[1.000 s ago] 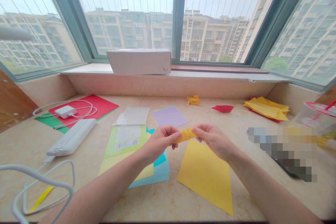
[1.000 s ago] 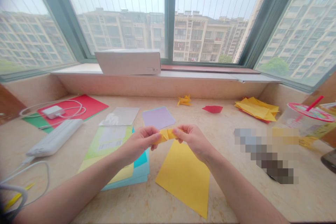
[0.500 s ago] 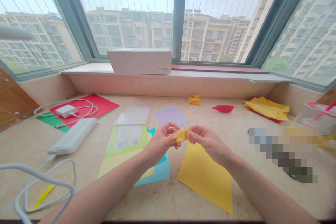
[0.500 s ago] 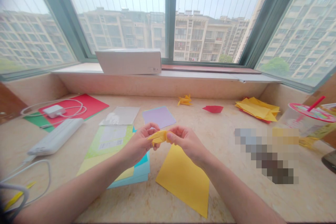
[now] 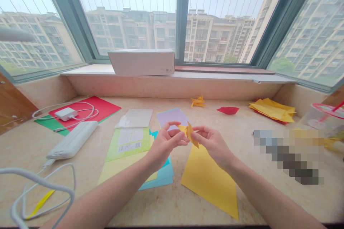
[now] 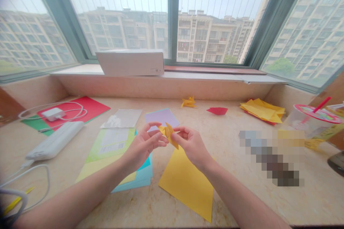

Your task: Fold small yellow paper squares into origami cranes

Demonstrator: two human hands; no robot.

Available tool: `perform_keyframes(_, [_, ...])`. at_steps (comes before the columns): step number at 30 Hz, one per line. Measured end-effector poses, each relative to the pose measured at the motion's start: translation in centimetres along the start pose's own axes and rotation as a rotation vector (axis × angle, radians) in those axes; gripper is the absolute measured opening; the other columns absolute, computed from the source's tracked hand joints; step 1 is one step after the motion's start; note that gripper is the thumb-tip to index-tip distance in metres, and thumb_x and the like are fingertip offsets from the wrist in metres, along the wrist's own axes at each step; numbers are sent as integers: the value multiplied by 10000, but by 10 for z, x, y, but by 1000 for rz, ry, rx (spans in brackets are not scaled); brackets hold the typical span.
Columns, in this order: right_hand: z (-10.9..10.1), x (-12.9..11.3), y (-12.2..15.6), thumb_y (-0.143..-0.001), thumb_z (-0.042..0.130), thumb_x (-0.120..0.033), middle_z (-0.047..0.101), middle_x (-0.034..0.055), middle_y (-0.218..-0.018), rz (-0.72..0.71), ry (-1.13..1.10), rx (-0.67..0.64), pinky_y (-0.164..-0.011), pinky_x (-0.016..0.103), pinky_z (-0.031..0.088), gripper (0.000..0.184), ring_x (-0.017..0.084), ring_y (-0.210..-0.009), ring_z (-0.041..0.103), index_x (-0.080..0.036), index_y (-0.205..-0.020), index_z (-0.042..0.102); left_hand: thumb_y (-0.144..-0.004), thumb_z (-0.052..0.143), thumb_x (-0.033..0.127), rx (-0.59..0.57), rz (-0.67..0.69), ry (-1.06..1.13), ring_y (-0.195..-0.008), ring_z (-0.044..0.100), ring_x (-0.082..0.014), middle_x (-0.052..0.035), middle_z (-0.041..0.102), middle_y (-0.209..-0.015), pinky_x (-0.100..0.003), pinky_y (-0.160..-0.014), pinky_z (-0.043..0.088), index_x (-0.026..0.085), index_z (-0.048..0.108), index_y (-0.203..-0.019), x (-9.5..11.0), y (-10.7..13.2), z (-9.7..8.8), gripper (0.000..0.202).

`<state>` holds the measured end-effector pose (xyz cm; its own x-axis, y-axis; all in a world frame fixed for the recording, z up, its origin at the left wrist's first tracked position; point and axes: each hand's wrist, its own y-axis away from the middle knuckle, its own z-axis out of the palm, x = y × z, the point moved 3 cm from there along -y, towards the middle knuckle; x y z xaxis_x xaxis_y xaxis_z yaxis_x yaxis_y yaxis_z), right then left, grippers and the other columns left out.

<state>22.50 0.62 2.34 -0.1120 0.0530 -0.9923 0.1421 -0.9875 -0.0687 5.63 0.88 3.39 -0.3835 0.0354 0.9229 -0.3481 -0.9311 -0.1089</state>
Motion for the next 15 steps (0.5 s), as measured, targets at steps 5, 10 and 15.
perform_keyframes(5, [1, 4, 2, -799, 744, -478, 745, 37, -777, -22, 91, 7, -671, 310, 469, 321, 190, -724, 681, -192, -901, 640, -856, 725, 272, -6, 135, -209, -698, 632, -120, -20, 723, -894, -275, -726, 513, 218, 535, -1132, -6, 0, -2, 340])
perform_keyframes(10, [5, -2, 7, -864, 670, -452, 713, 36, -807, -124, 346, -14, -693, 322, 459, 254, 189, -749, 633, -202, -826, 652, -888, 652, 302, 54, 152, -509, -644, 586, -136, -16, 668, -726, -250, -634, 463, 167, 674, -871, -4, -1, -9, 138])
perform_keyframes(15, [2, -5, 8, -875, 673, -394, 698, 39, -878, -281, 505, 58, -707, 329, 457, 184, 185, -753, 589, -230, -956, 682, -859, 676, 307, 62, 179, -691, -637, 576, -148, -18, 675, -705, -247, -616, 454, 177, 737, -852, 1, 0, -11, 144])
